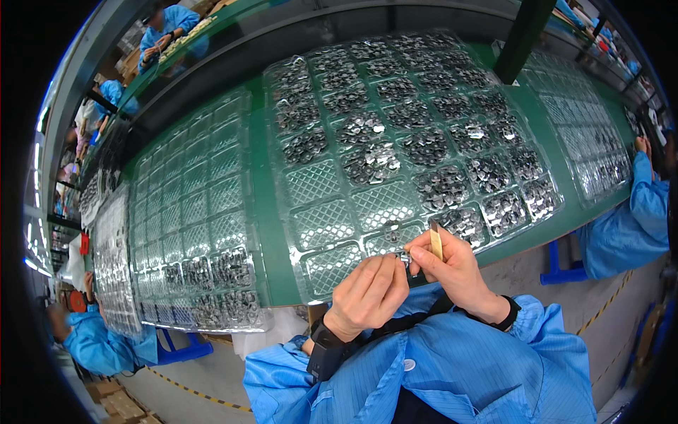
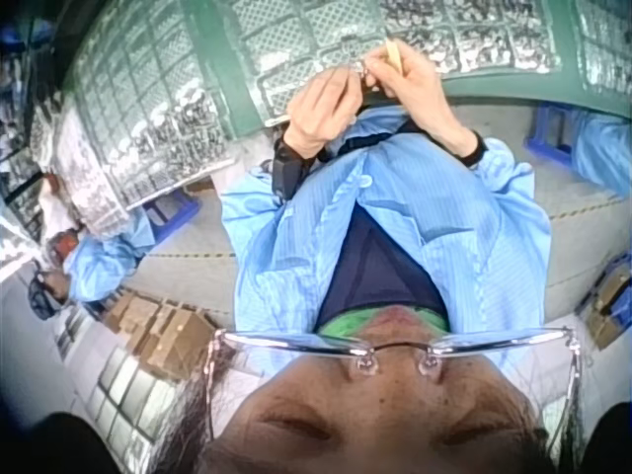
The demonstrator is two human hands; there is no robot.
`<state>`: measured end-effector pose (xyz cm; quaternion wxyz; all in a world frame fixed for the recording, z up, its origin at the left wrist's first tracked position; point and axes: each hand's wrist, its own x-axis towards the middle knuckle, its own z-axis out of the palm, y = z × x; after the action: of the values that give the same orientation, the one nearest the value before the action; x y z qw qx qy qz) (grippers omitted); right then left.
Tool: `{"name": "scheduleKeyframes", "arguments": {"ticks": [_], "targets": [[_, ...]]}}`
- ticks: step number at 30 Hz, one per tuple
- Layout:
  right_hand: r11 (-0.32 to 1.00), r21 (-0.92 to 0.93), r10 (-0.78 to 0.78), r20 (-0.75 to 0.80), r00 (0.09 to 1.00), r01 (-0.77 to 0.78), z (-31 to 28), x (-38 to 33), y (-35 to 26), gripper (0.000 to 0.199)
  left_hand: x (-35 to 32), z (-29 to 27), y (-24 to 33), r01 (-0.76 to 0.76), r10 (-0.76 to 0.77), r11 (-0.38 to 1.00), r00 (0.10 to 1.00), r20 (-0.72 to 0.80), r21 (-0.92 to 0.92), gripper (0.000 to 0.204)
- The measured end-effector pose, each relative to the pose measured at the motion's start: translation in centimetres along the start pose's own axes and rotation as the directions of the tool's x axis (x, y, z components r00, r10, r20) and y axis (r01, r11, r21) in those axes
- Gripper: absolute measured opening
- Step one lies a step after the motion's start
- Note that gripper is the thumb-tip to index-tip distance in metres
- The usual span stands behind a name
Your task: Inspecting and sorting small metal components on plastic trays at a factory production line.
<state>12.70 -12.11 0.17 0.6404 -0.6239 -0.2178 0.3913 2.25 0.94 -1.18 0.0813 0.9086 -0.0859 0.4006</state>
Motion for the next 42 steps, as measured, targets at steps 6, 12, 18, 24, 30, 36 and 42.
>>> {"name": "scheduleKeyframes", "arguments": {"ticks": [6, 12, 18, 24, 30, 36, 42], "targets": [[0.996, -0.087, 0.007, 0.013, 1.0, -0.006, 1.5, -0.4, -0.7, 0.019, -2.0, -4.2, -1.5, 0.301, -0.312, 0.947, 0.945, -0.096, -0.113, 0.024], [0.992, -0.103, -0.085, -0.129, 0.988, 0.072, -0.7, -0.2, 2.0, 0.015, -7.8, -12.5, -7.6, 0.754, -0.612, 0.635, 0.623, -0.487, 0.165, 0.015], [0.988, -0.121, -0.108, -0.124, 0.986, 0.093, 0.1, 0.5, 2.3, 0.014, -17.6, -22.1, -13.2, 0.938, -0.718, 0.272, 0.348, -0.603, 0.216, 0.012], [0.985, -0.157, -0.099, -0.139, 0.985, 0.077, 0.9, 0.5, 1.9, 0.018, -19.8, -23.5, -16.8, 0.95, -0.772, 0.2, 0.302, -0.559, 0.238, 0.013], [0.982, -0.176, -0.093, -0.137, 0.986, 0.068, 0.3, 0.7, 2.6, 0.019, -20.9, -23.0, -17.7, 0.97, -0.832, 0.177, 0.238, -0.501, 0.167, 0.012], [0.977, -0.191, -0.118, -0.138, 0.983, 0.091, 0.4, 0.9, 2.7, 0.018, -21.2, -23.7, -17.5, 0.926, -0.827, 0.205, 0.337, -0.45, 0.317, 0.009], [0.979, -0.195, -0.095, -0.157, 0.983, 0.064, 0.5, 0.7, 2.4, 0.018, -21.4, -23.8, -17.1, 0.819, -0.727, 0.242, 0.508, -0.463, 0.52, 0.008]]}}
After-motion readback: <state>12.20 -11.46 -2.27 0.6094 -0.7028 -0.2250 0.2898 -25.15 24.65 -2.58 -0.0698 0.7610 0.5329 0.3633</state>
